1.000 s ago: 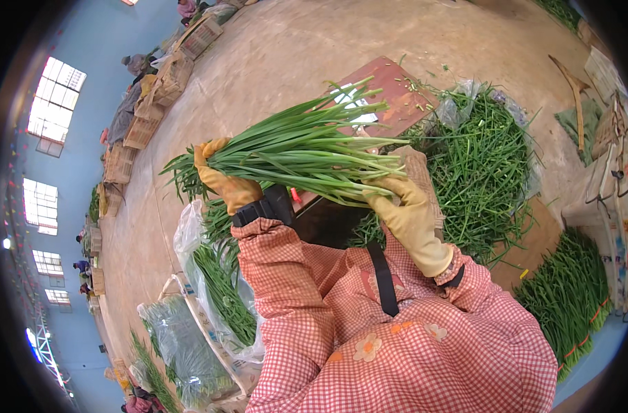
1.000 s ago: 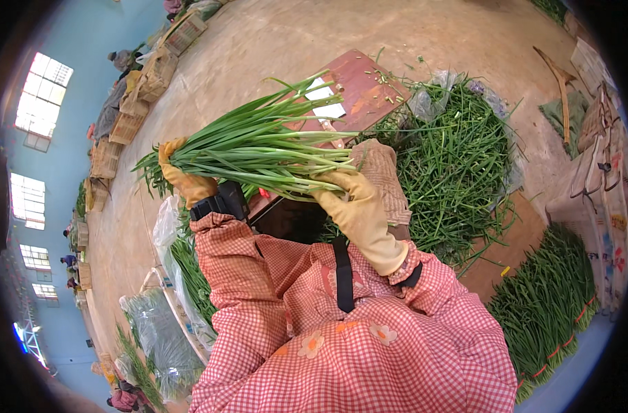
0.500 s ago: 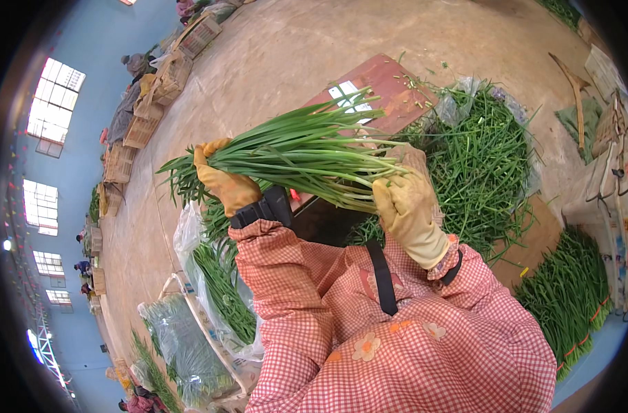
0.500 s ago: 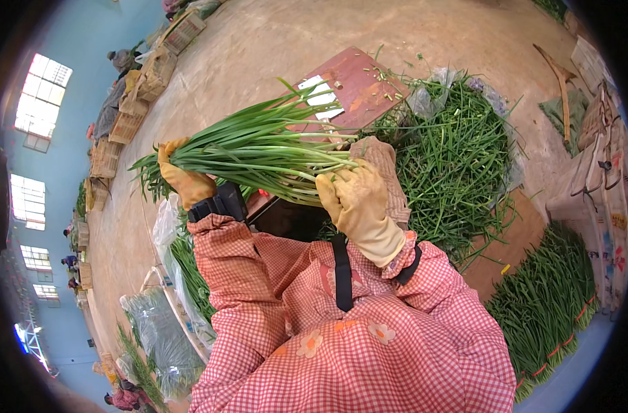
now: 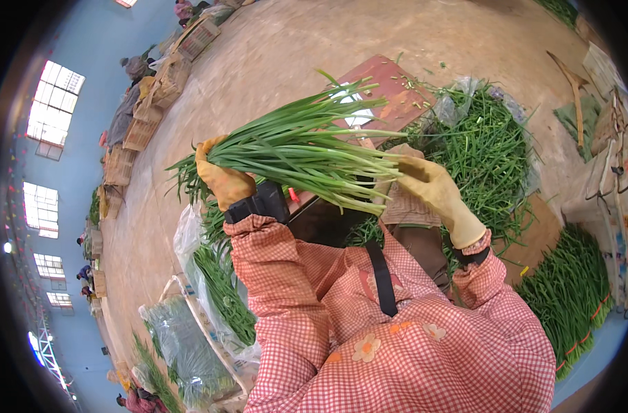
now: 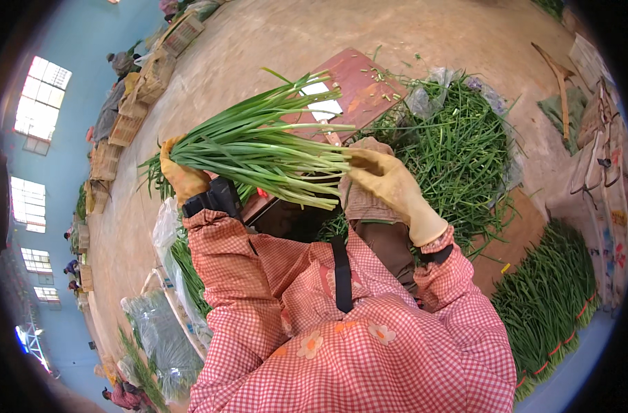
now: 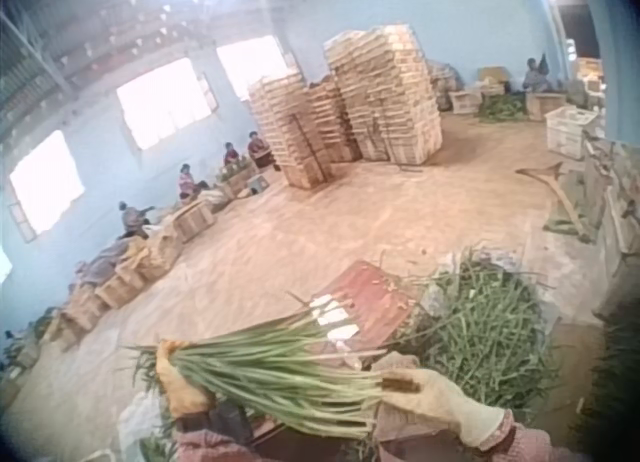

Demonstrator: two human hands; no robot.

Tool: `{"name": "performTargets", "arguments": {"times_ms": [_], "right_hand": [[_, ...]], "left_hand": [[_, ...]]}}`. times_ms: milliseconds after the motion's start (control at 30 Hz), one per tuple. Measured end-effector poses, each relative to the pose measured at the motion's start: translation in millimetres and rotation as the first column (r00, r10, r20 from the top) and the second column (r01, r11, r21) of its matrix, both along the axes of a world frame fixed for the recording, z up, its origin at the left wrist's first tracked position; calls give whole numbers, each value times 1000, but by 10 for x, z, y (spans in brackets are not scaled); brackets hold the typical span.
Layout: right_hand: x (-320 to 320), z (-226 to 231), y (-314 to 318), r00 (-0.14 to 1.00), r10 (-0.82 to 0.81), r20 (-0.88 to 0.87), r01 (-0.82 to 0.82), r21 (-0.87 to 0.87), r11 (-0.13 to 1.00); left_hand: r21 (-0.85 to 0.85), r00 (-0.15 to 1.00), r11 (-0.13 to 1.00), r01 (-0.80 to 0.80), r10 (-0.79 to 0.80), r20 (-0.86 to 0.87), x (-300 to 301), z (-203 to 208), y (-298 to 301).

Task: The person gathers a bunch of green onions, aligns them by hand, wraps a red tie around the stalks to secure them, and places the bundle into a large plastic-lined basket.

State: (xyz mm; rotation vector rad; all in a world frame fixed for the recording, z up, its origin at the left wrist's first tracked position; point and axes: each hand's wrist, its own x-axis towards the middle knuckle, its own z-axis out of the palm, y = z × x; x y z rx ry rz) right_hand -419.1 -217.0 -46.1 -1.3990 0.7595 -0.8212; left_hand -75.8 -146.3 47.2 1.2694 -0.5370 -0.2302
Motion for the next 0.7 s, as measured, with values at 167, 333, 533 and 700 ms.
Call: {"name": "performTargets", "arguments": {"times_ms": [167, 333, 533, 700], "right_hand": [[220, 138, 27, 882, 330, 337, -371, 65, 926], [213, 309, 130, 920, -86, 383, -97, 435, 895], [-254, 615, -31, 956, -204, 209, 260, -286, 922], [-718, 648, -183, 779, -182, 600, 49, 232, 972]], "left_hand": [[27, 995, 995, -101, 101, -9, -94, 40, -11], [-14, 992, 994, 110, -111, -63, -161, 112, 90], [-133, 986, 981, 144, -153, -66, -628, 198, -162], [-167, 946, 953, 252, -206, 250, -1099, 65, -477]]}}
